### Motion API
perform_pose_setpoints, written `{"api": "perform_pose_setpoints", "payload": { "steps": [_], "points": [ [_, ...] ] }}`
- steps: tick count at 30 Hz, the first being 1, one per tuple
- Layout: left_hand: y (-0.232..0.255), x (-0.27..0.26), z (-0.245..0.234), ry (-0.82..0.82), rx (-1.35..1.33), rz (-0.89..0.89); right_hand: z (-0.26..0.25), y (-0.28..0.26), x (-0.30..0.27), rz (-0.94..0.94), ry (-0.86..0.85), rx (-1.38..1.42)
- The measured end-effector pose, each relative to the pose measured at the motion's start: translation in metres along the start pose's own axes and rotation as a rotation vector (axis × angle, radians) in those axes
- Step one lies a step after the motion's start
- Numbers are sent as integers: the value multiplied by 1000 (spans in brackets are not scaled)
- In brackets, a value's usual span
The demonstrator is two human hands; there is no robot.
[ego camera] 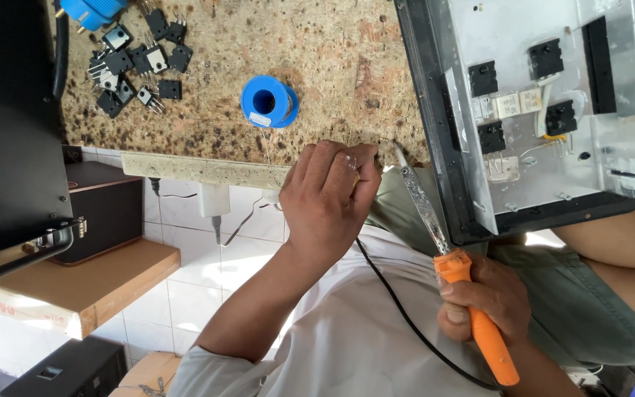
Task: Soldering electronic components onto a circuit board and trimming the wire leads using pliers.
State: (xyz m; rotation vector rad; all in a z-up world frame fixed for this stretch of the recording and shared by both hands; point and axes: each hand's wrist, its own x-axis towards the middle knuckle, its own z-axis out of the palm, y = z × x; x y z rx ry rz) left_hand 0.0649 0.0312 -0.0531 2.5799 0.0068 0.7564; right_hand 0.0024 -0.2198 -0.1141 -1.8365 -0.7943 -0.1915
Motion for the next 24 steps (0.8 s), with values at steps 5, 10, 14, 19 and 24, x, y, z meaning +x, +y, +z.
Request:
{"api": "perform_pose_setpoints", "payload": {
  "steps": [5, 10, 14, 19, 24],
  "points": [
    [1, 1, -1, -6, 14, 2, 1, 2, -5, 24, -19, -44],
    [0, 1, 0, -4, 17, 1, 3, 2, -6, 9, 4, -66],
    [0, 1, 1, -10, 23, -6, -1, 7, -16, 32, -32, -54],
    [-1, 1, 3, -2, 37, -1, 0, 4, -12, 38, -22, -47],
    [-1, 1, 4, 4, 50, 6, -1, -1, -10, 87, -54, -76]
  ]
}}
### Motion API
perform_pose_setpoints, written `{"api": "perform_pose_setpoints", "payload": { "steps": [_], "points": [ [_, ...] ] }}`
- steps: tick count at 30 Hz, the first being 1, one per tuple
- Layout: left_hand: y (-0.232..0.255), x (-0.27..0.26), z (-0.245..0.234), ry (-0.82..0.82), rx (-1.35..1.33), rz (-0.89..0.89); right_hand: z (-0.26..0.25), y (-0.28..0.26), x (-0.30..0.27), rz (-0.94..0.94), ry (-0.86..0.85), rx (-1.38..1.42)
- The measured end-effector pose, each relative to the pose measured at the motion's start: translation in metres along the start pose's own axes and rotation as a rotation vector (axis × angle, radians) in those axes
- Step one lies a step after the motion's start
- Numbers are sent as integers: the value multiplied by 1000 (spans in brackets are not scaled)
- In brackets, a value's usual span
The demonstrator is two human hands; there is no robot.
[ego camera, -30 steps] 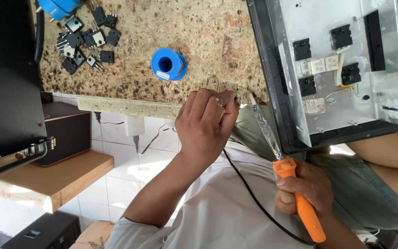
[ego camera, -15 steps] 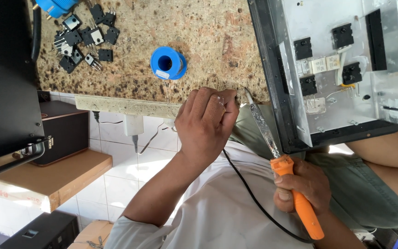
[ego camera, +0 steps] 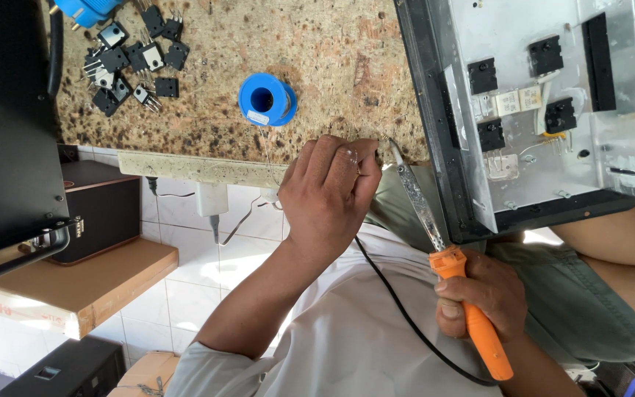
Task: Soldering electronic components onto a circuit board and trimming the wire leads using pliers.
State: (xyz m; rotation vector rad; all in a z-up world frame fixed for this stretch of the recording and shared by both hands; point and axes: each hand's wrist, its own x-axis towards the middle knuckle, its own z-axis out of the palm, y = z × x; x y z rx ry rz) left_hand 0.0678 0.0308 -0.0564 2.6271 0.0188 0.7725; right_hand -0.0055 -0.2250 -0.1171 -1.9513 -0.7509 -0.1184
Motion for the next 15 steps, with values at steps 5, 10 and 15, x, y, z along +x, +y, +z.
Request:
{"api": "perform_pose_setpoints", "payload": {
  "steps": [5, 10, 15],
  "points": [
    [-1, -1, 0, -13, -6, 3, -2, 0, -1, 16, -32, 14],
    [-1, 0, 0, -13, -1, 3, 1, -7, 15, -46, 13, 23],
    [1, 3, 0, -11, 14, 32, 2, -5, 11, -51, 8, 21]
  ]
}}
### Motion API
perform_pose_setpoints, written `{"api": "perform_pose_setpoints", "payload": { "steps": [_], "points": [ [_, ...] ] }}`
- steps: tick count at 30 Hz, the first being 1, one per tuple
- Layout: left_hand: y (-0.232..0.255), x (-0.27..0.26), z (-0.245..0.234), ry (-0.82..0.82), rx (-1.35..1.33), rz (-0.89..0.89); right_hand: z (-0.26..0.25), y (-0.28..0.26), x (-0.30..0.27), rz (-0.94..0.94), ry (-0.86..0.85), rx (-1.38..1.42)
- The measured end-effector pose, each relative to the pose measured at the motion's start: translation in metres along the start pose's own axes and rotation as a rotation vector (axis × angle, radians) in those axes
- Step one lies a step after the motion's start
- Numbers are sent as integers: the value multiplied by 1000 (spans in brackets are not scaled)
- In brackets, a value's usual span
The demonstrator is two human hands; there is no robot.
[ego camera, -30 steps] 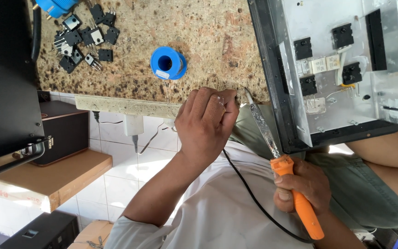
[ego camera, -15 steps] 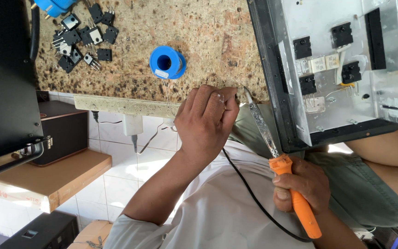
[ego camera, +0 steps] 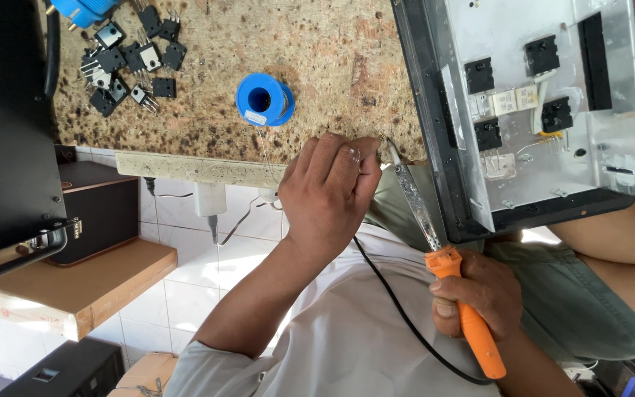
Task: Soldering electronic components onto a circuit board and trimming the wire leads using pliers.
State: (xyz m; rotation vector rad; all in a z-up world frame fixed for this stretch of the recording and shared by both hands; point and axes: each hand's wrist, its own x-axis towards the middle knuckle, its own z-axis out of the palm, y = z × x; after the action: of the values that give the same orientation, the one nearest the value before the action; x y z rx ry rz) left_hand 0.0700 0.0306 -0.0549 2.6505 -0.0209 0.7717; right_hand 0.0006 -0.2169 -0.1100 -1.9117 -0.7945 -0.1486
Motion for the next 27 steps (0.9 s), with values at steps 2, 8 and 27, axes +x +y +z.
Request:
{"api": "perform_pose_setpoints", "payload": {
  "steps": [2, 8, 27],
  "points": [
    [-1, 0, -1, -15, -10, 10, 0, -3, 2, 7, 1, -12],
    [-2, 2, -2, -64, -30, 25, 3, -7, 12, -24, 24, -23],
    [-6, 4, 0, -129, 29, 21, 4, -17, 33, -143, 44, -124]
  ]
}}
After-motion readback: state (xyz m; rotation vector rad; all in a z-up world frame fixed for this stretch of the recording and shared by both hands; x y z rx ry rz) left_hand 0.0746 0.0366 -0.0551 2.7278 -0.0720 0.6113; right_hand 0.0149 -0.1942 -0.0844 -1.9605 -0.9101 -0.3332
